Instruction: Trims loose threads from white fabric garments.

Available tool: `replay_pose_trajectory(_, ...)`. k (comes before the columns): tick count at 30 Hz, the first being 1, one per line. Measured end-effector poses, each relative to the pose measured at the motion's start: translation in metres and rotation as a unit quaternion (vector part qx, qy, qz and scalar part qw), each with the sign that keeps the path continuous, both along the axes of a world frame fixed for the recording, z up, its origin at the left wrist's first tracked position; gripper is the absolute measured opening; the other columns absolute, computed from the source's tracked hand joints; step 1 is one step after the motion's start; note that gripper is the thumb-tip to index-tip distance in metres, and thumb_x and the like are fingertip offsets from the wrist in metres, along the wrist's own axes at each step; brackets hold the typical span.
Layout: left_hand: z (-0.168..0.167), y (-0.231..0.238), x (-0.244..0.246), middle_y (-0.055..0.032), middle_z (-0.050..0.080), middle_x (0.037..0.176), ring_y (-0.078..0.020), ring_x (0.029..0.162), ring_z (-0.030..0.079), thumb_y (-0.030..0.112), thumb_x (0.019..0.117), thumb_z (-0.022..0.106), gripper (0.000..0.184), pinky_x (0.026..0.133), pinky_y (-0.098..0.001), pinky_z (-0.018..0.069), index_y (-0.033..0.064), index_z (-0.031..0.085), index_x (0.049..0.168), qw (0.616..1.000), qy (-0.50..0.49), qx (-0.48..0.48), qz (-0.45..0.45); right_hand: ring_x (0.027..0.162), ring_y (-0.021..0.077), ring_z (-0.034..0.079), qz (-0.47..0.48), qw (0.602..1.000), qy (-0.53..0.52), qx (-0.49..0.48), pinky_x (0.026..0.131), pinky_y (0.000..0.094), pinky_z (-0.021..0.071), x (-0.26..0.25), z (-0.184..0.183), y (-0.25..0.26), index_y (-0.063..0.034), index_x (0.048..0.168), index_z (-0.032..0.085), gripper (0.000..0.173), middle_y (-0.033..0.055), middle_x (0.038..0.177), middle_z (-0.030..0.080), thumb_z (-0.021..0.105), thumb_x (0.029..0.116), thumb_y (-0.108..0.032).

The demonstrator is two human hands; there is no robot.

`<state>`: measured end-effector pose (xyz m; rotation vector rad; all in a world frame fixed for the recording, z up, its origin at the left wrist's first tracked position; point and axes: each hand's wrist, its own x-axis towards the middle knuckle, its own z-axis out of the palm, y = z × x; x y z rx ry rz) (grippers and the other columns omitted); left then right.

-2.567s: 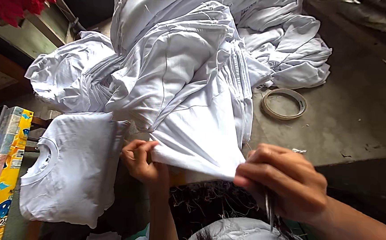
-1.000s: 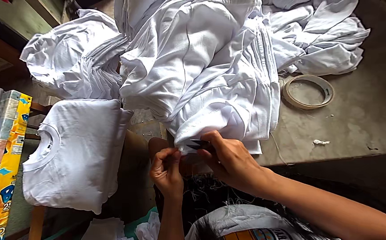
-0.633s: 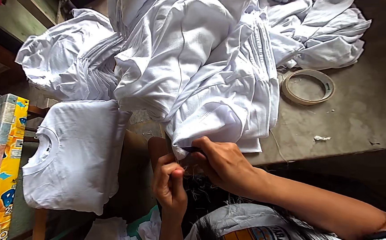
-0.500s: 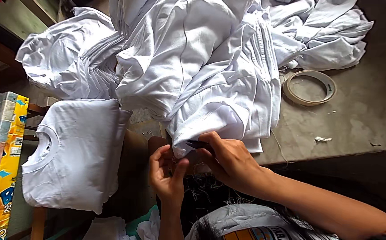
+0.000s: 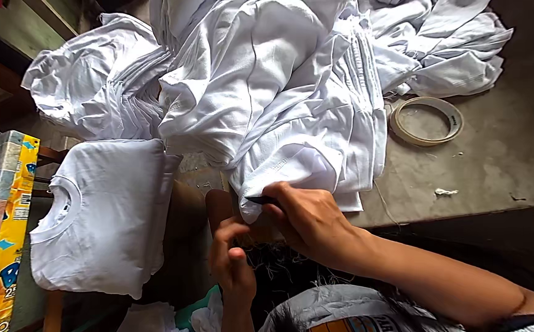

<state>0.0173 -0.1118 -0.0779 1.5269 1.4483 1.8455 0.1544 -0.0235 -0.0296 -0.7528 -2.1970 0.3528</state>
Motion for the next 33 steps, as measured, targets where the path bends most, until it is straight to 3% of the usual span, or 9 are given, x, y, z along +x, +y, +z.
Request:
replay_pose_trajectory(2, -0.001, 0.007, 0.003, 0.0172, 0.07, 0.108, 0.0057, 0.101, 0.065, 0.05, 0.1035, 0.048, 0.044, 0.088, -0.0177, 0.0544, 0.0138, 0.062, 0.125, 0.993, -0.103, -0.056, -0.003, 0.055, 0.0079, 0.049, 0.004, 0.999, 0.047, -0.023, 0.049, 0.0205, 0.0386, -0.004, 0.006, 0.008, -0.0017, 0.1, 0.061, 0.019, 0.0027, 0.072, 0.056, 0.055, 0.1008, -0.02)
replay_pose_trajectory(3, -0.002, 0.013, 0.006, 0.0141, 0.07, 0.102, 0.0045, 0.094, 0.067, 0.037, 0.1029, 0.057, 0.039, 0.083, -0.0182, 0.0569, 0.0043, 0.059, 0.125, 0.987, -0.14, -0.076, -0.003, 0.056, 0.0077, 0.05, 0.015, 0.997, 0.054, -0.046, 0.048, 0.0204, 0.0405, -0.007, 0.007, 0.012, -0.0001, 0.103, 0.061, 0.021, 0.0071, 0.084, 0.06, 0.06, 0.0985, -0.02)
replay_pose_trajectory(5, -0.002, 0.018, 0.013, 0.011, 0.071, 0.09, 0.0029, 0.082, 0.068, 0.01, 0.0982, 0.061, 0.015, 0.075, -0.0186, 0.0596, 0.0002, 0.066, 0.108, 0.983, -0.162, -0.091, 0.011, 0.061, 0.0094, 0.057, 0.045, 0.993, 0.035, -0.106, 0.052, 0.023, 0.0483, -0.009, 0.009, 0.02, 0.0017, 0.11, 0.064, 0.026, 0.0147, 0.108, 0.064, 0.066, 0.0973, -0.021)
replay_pose_trajectory(8, 0.001, 0.001, 0.011, 0.0144, 0.063, 0.083, 0.0071, 0.075, 0.061, 0.02, 0.1016, 0.06, 0.013, 0.067, -0.0116, 0.054, 0.0137, 0.07, 0.095, 0.994, -0.082, -0.066, 0.024, 0.063, 0.0063, 0.054, 0.054, 0.993, 0.04, -0.094, 0.059, 0.018, 0.046, 0.008, 0.01, 0.019, -0.0004, 0.109, 0.063, 0.024, 0.003, 0.077, 0.06, 0.059, 0.1006, -0.022)
replay_pose_trajectory(11, 0.003, -0.015, 0.01, 0.0126, 0.067, 0.085, 0.0057, 0.073, 0.064, 0.027, 0.1034, 0.058, 0.018, 0.066, -0.0106, 0.0547, 0.0176, 0.073, 0.099, 0.986, -0.134, -0.069, -0.076, 0.075, 0.0088, 0.057, 0.044, 0.997, 0.033, -0.052, 0.072, 0.0161, 0.0475, 0.037, 0.005, 0.007, 0.0003, 0.109, 0.058, 0.025, 0.0063, 0.081, 0.059, 0.053, 0.1056, -0.024)
replay_pose_trajectory(14, -0.005, -0.01, 0.023, 0.0012, 0.076, 0.098, -0.0093, 0.093, 0.074, 0.027, 0.1018, 0.06, 0.019, 0.081, -0.0271, 0.0621, 0.0157, 0.076, 0.103, 0.912, -0.351, -0.069, -0.2, 0.079, 0.0143, 0.059, 0.023, 0.999, 0.0, -0.03, 0.076, 0.0184, 0.0484, 0.046, -0.011, -0.002, 0.0008, 0.109, 0.059, 0.027, 0.0115, 0.086, 0.062, 0.051, 0.107, -0.025)
replay_pose_trajectory(17, -0.009, 0.0, 0.037, 0.0069, 0.075, 0.105, -0.0077, 0.109, 0.068, 0.027, 0.1001, 0.063, 0.016, 0.102, -0.0309, 0.0526, 0.0223, 0.078, 0.103, 0.887, -0.427, -0.017, -0.173, 0.073, 0.0184, 0.066, -0.027, 0.998, -0.035, -0.039, 0.069, 0.0241, 0.0527, 0.045, -0.022, -0.004, 0.0015, 0.109, 0.064, 0.029, 0.0123, 0.082, 0.068, 0.053, 0.1038, -0.025)
replay_pose_trajectory(24, -0.01, 0.007, 0.045, 0.0124, 0.073, 0.111, -0.0018, 0.114, 0.065, 0.023, 0.1021, 0.06, 0.017, 0.106, -0.0251, 0.049, 0.0236, 0.076, 0.109, 0.956, -0.278, 0.019, -0.096, 0.056, 0.0242, 0.064, -0.042, 0.996, -0.063, -0.046, 0.051, 0.0323, 0.0511, 0.034, -0.027, -0.007, 0.0015, 0.106, 0.068, 0.03, 0.0118, 0.069, 0.064, 0.055, 0.1014, -0.025)
replay_pose_trajectory(33, -0.008, 0.006, 0.039, 0.0121, 0.071, 0.122, -0.002, 0.121, 0.062, 0.024, 0.1035, 0.058, 0.018, 0.107, -0.0239, 0.0473, 0.0241, 0.076, 0.109, 0.977, -0.198, 0.014, -0.078, 0.057, 0.0248, 0.065, -0.035, 0.997, -0.073, 0.004, 0.048, 0.0325, 0.0489, 0.029, -0.03, -0.006, -0.0022, 0.102, 0.069, 0.022, 0.0124, 0.072, 0.066, 0.052, 0.1039, -0.016)
